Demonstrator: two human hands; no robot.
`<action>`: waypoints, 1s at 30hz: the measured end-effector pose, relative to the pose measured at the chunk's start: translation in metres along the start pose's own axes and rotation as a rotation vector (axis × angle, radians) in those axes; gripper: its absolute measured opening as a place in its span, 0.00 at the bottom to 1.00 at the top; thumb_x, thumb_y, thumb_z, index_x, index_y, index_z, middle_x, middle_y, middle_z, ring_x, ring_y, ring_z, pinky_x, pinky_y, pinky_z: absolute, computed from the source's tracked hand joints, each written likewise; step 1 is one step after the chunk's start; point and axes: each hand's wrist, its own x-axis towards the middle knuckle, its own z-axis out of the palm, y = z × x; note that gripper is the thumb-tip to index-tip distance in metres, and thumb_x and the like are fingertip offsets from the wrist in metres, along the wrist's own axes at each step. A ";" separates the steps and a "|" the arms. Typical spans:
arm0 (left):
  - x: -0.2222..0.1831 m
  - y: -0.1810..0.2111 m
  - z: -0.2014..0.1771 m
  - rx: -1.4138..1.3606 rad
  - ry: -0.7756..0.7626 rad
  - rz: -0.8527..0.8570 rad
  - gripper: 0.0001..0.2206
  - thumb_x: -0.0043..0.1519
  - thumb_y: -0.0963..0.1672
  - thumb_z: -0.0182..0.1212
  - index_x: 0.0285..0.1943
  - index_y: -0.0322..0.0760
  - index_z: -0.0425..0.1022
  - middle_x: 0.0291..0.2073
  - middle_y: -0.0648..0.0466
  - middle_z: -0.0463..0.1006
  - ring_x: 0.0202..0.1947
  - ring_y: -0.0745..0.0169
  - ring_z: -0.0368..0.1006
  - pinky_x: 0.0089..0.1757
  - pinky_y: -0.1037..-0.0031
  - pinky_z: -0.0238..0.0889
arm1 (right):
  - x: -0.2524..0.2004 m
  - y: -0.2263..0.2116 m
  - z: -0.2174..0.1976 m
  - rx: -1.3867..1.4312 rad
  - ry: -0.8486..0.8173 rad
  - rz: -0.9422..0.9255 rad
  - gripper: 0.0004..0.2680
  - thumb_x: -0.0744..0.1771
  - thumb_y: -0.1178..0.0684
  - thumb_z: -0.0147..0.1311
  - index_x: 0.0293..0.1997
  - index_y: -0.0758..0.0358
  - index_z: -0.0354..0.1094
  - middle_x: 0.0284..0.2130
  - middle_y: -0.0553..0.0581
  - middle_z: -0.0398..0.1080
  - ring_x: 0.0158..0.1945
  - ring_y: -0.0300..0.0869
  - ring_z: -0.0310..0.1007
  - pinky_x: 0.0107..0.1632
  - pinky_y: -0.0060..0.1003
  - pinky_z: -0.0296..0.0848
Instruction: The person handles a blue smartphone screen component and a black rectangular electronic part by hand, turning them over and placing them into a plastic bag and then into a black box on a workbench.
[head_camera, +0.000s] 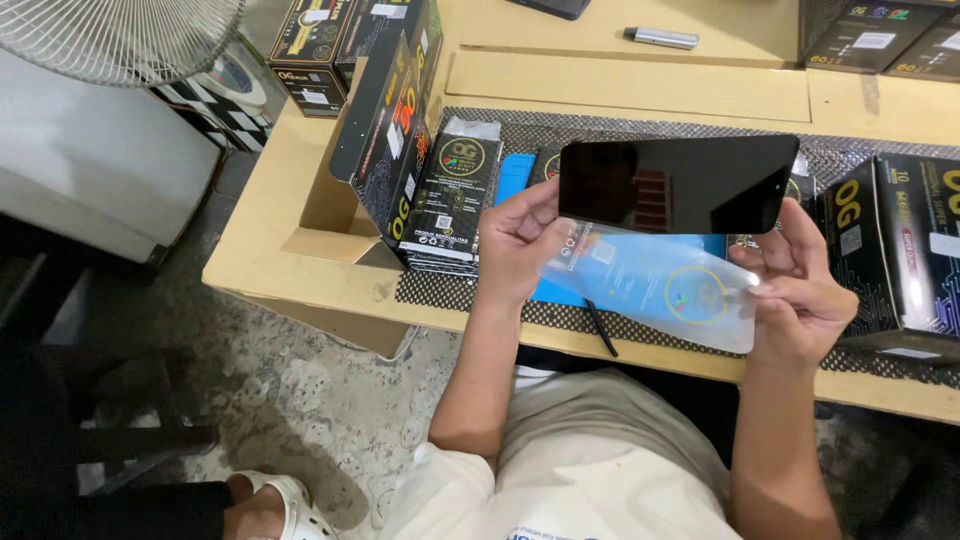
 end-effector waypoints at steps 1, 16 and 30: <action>0.000 0.001 0.002 0.001 -0.001 0.000 0.21 0.61 0.35 0.67 0.64 0.26 0.72 0.54 0.37 0.79 0.53 0.55 0.80 0.46 0.65 0.81 | 0.000 0.000 -0.001 0.000 0.001 0.000 0.07 0.67 0.51 0.57 0.37 0.63 0.69 0.74 0.77 0.54 0.72 0.58 0.68 0.64 0.41 0.82; -0.001 0.006 0.003 -0.047 0.001 -0.046 0.20 0.61 0.34 0.66 0.63 0.27 0.73 0.50 0.38 0.81 0.46 0.58 0.81 0.37 0.61 0.83 | -0.003 0.005 -0.003 -0.011 -0.033 -0.048 0.05 0.67 0.54 0.56 0.38 0.65 0.70 0.74 0.77 0.54 0.70 0.56 0.69 0.65 0.43 0.81; -0.001 -0.003 0.000 0.048 0.080 -0.059 0.20 0.58 0.33 0.66 0.61 0.25 0.75 0.48 0.38 0.82 0.42 0.61 0.82 0.38 0.71 0.80 | -0.006 0.005 0.000 0.052 0.026 -0.092 0.06 0.66 0.54 0.58 0.37 0.66 0.72 0.70 0.81 0.55 0.64 0.60 0.71 0.63 0.47 0.82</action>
